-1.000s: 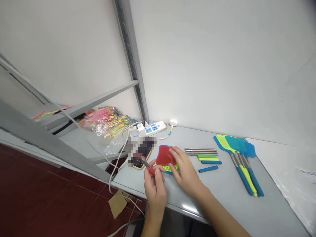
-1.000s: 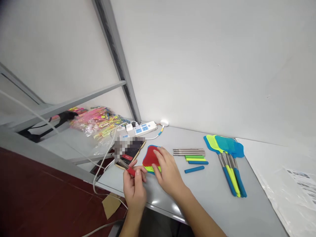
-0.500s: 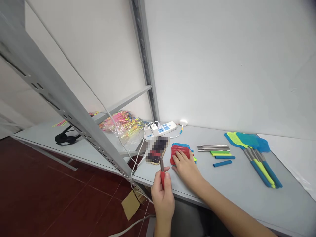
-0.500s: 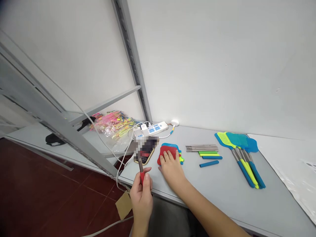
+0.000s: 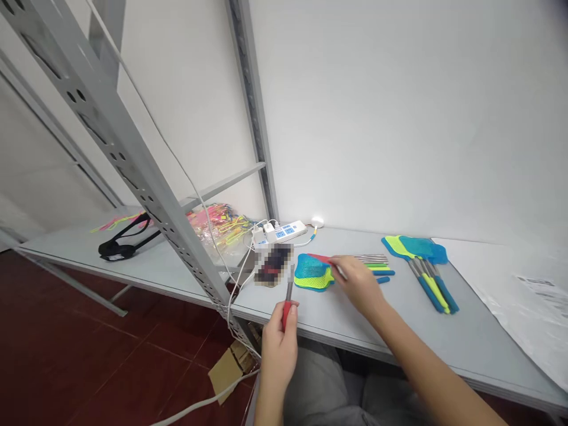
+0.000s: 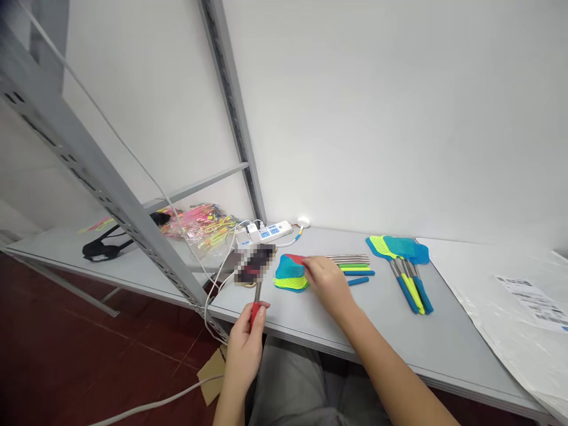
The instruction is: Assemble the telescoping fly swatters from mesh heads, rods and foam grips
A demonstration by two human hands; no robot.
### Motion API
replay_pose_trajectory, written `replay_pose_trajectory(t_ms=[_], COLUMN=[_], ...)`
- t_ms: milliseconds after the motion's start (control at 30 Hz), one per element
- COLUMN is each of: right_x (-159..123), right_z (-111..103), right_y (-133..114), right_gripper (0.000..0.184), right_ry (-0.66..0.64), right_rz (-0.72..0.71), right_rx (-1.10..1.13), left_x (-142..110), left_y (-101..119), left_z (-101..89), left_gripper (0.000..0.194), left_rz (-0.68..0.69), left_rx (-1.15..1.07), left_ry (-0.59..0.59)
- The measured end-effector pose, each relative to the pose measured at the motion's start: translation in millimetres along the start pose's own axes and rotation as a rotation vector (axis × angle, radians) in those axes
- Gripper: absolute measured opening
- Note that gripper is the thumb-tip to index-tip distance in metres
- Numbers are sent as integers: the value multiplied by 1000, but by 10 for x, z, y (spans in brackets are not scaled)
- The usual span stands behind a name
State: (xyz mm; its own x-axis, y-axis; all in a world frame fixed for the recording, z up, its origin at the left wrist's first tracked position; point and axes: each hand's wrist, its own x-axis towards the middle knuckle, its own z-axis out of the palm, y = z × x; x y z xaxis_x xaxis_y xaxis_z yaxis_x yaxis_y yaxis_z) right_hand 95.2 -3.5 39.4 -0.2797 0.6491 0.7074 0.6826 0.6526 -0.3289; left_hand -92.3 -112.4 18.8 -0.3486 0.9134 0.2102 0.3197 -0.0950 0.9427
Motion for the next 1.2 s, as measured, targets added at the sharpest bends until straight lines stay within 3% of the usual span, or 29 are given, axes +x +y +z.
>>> replay_pose_trajectory(t_ms=[100, 167, 233, 333, 467, 600, 867, 1033, 1200], right_x=[-269, -520, -757, -1003, -1126, -1170, -1329, -1326, -1275], right_z=[-441, -728, -999, -1359, -1655, -1678, -1488, -1615, -1733], right_y=[59, 54, 13, -89, -211, -263, -270, -252, -261], right_gripper=[15, 18, 25, 21, 28, 32, 39, 38, 36], right_ry=[243, 494, 674, 825, 972, 911, 593, 713, 725], right_rz=[225, 578, 805, 912, 955, 940, 796, 809, 753], right_rx=[56, 374, 715, 982, 884, 767, 722, 706, 698], left_x=[-63, -126, -192, -286, -422, -554, -573, -556, -584], left_y=[71, 110, 150, 230, 381, 548, 687, 698, 722], left_z=[119, 216, 314, 455, 605, 647, 577, 520, 527], left_gripper=[36, 36, 37, 37, 35, 35, 30, 29, 29], left_rz=[32, 64, 102, 140, 176, 215, 296, 341, 374], left_rx=[38, 62, 84, 116, 170, 247, 334, 343, 327], left_ry=[-238, -333, -393, -498, -653, -718, -719, -692, -686])
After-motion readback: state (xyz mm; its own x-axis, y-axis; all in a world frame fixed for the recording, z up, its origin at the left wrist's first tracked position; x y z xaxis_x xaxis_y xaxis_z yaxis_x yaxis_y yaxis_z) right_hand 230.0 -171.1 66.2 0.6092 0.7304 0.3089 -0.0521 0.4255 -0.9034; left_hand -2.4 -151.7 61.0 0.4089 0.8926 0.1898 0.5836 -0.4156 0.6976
